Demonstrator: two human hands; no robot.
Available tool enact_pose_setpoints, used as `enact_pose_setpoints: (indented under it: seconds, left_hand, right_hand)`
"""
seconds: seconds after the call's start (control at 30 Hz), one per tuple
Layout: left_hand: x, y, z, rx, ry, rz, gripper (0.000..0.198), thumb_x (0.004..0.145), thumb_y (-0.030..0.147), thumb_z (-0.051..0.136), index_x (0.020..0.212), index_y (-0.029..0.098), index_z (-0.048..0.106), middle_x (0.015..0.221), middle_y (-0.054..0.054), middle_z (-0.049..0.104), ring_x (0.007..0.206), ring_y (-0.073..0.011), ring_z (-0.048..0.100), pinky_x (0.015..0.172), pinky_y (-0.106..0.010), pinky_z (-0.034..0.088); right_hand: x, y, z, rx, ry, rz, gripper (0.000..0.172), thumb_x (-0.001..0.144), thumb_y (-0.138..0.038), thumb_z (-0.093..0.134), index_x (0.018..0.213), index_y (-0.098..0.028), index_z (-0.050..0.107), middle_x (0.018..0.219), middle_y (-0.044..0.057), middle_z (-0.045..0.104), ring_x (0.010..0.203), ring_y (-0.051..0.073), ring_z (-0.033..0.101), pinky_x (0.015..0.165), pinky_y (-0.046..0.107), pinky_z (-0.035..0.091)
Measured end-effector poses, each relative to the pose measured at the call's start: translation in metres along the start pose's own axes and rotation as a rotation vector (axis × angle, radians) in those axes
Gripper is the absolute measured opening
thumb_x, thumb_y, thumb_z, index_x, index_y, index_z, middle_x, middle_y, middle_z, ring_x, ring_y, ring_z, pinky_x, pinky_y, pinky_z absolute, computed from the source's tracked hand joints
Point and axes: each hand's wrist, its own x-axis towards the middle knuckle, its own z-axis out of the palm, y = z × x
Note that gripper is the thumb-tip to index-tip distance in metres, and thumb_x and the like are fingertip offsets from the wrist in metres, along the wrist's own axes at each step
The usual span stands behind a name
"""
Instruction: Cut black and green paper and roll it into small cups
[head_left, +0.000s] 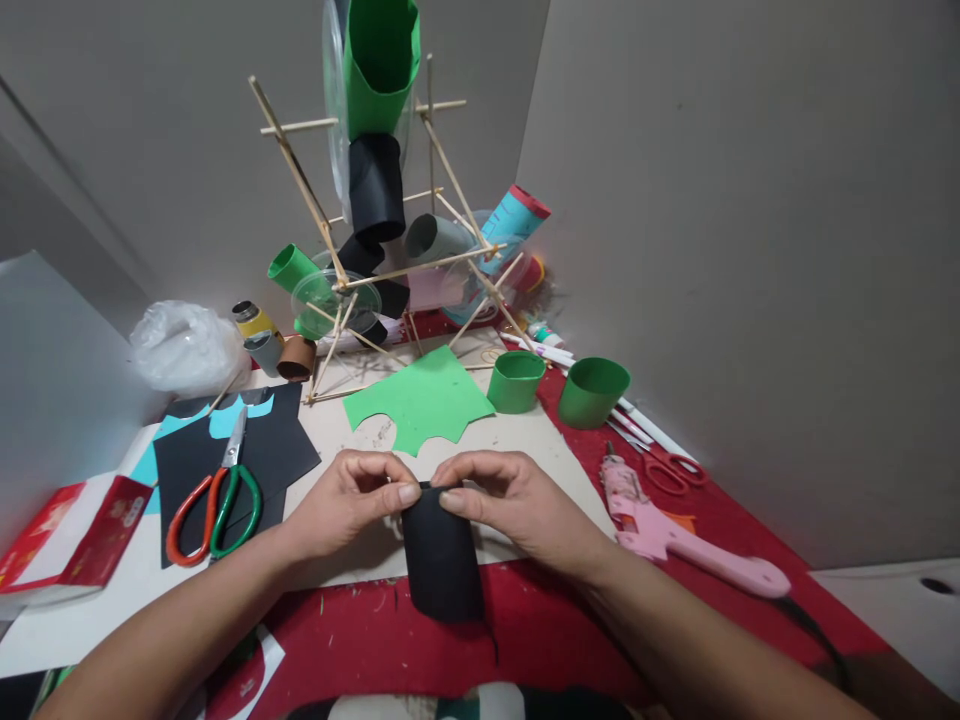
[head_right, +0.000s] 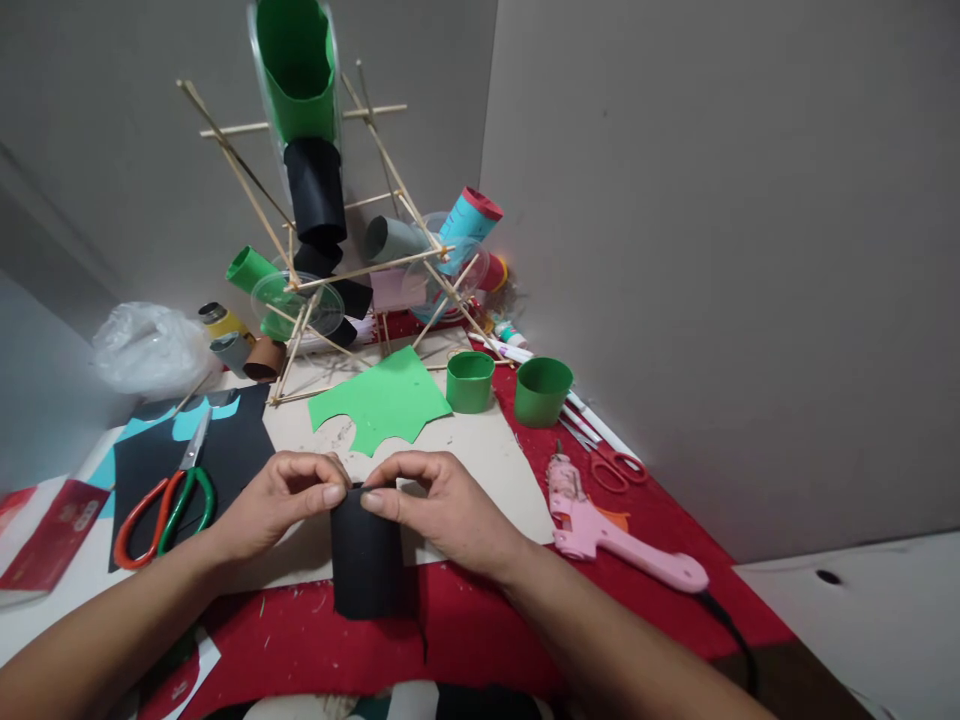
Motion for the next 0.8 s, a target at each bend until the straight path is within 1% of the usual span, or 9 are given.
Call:
enact_pose_setpoints:
  seconds: [0.1, 0.23, 0.37, 0.5, 0.6, 0.73, 0.8]
  left_hand:
    - [0.0, -0.001, 0.0, 0.067, 0.002, 0.015, 0.024, 0.081, 0.035, 0.072, 0.072, 0.013, 0.069, 0.066, -0.001, 0.06, 0.064, -0.0122, 0.05, 0.064, -0.024, 0.04]
    - [-0.001, -0.006, 0.0, 0.139, -0.03, 0.082, 0.017, 0.081, 0.031, 0.072, 0.076, 0.015, 0.072, 0.079, -0.004, 0.065, 0.076, -0.0155, 0.056, 0.075, -0.028, 0.042]
    - [-0.001, -0.007, 0.002, 0.164, -0.025, 0.132, 0.017, 0.084, 0.029, 0.068, 0.074, 0.016, 0.07, 0.079, -0.004, 0.064, 0.08, -0.0164, 0.055, 0.081, -0.031, 0.04]
    - [-0.002, -0.005, 0.004, 0.161, -0.002, 0.162, 0.021, 0.087, 0.027, 0.064, 0.07, 0.015, 0.066, 0.076, -0.003, 0.06, 0.079, -0.0165, 0.053, 0.081, -0.031, 0.039]
    - [-0.002, -0.005, 0.005, 0.168, 0.0, 0.165, 0.021, 0.087, 0.027, 0.064, 0.07, 0.015, 0.064, 0.076, -0.002, 0.059, 0.079, -0.0163, 0.052, 0.08, -0.031, 0.038]
    - [-0.001, -0.009, 0.007, 0.143, -0.008, 0.143, 0.014, 0.086, 0.027, 0.066, 0.079, 0.015, 0.067, 0.08, -0.003, 0.06, 0.082, -0.0168, 0.053, 0.081, -0.031, 0.038]
    - [-0.002, -0.01, 0.008, 0.105, -0.016, 0.134, 0.014, 0.086, 0.027, 0.067, 0.078, 0.015, 0.067, 0.08, -0.003, 0.059, 0.081, -0.0166, 0.052, 0.08, -0.03, 0.038]
  right_hand:
    - [0.0, 0.002, 0.001, -0.006, -0.014, 0.012, 0.022, 0.077, -0.039, 0.075, 0.074, -0.018, 0.069, 0.076, 0.001, 0.063, 0.076, 0.017, 0.054, 0.074, 0.029, 0.041]
    - [0.0, 0.001, 0.004, -0.021, -0.056, -0.009, 0.027, 0.081, -0.042, 0.07, 0.069, -0.017, 0.066, 0.077, 0.002, 0.063, 0.076, 0.017, 0.053, 0.074, 0.03, 0.041]
    - [0.0, 0.0, 0.005, -0.032, -0.066, -0.009, 0.03, 0.082, -0.044, 0.068, 0.069, -0.017, 0.065, 0.077, 0.003, 0.062, 0.075, 0.017, 0.053, 0.073, 0.03, 0.04]
    - [0.0, 0.0, 0.004, -0.106, -0.016, -0.036, 0.027, 0.085, -0.042, 0.065, 0.075, -0.018, 0.068, 0.079, 0.003, 0.063, 0.078, 0.018, 0.054, 0.075, 0.03, 0.041]
    - [-0.001, 0.0, 0.004, -0.139, 0.013, -0.078, 0.023, 0.083, -0.039, 0.067, 0.074, -0.018, 0.067, 0.08, 0.003, 0.065, 0.08, 0.019, 0.056, 0.078, 0.031, 0.042]
    - [-0.002, 0.0, 0.006, -0.14, -0.008, -0.093, 0.026, 0.085, -0.04, 0.066, 0.072, -0.018, 0.066, 0.08, 0.003, 0.064, 0.08, 0.018, 0.057, 0.077, 0.03, 0.043]
    - [-0.002, 0.001, 0.007, -0.128, -0.021, -0.094, 0.028, 0.085, -0.042, 0.066, 0.071, -0.018, 0.066, 0.08, 0.003, 0.064, 0.079, 0.018, 0.057, 0.077, 0.031, 0.043]
